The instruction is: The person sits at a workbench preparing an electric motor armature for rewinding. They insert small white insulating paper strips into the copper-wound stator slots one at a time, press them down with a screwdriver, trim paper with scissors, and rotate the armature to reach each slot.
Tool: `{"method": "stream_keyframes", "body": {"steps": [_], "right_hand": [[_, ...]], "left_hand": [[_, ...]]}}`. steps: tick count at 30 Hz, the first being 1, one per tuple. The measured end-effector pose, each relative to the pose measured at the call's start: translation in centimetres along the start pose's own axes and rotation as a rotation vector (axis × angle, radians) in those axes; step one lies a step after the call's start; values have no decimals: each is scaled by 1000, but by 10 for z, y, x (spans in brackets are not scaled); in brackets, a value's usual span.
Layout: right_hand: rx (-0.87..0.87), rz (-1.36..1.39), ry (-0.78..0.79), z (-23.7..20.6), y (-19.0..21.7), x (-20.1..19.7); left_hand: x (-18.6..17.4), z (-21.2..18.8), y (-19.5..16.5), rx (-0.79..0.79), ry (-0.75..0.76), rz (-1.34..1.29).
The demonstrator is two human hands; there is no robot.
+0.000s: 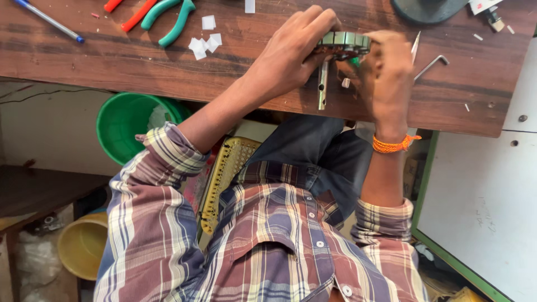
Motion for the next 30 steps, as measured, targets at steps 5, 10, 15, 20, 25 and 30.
{"method": "stream_keyframes", "body": {"steps": [5, 10, 15, 20, 25, 30], "right_hand": [[-39, -402, 120, 5, 19, -6], [172, 495, -76, -19, 25, -82], [-117, 626, -167, -13, 73, -83], [-265, 612, -263, 13, 91, -64], [-307, 591, -234, 15, 90, -49], [-333, 614, -225, 17, 80, -40]], "left_hand": [[-6, -2, -4, 30, -22, -28], [-10, -4, -2, 75, -63, -15], [-6, -5, 4, 58, -71, -6], [-9, -10, 9, 36, -101, -46], [-10, -8, 10, 48, -135, -32], [-8, -9, 15, 30, -125, 8]]}}
Point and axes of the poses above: each hand's wrist, its own z-axis towards the middle knuckle, its own x-axis out of the palm, y = z × x, the point moved 10 cm from there along z, towards the middle knuckle, and after that the axes turned 11 degrees about -z, right-handed, at the moved point
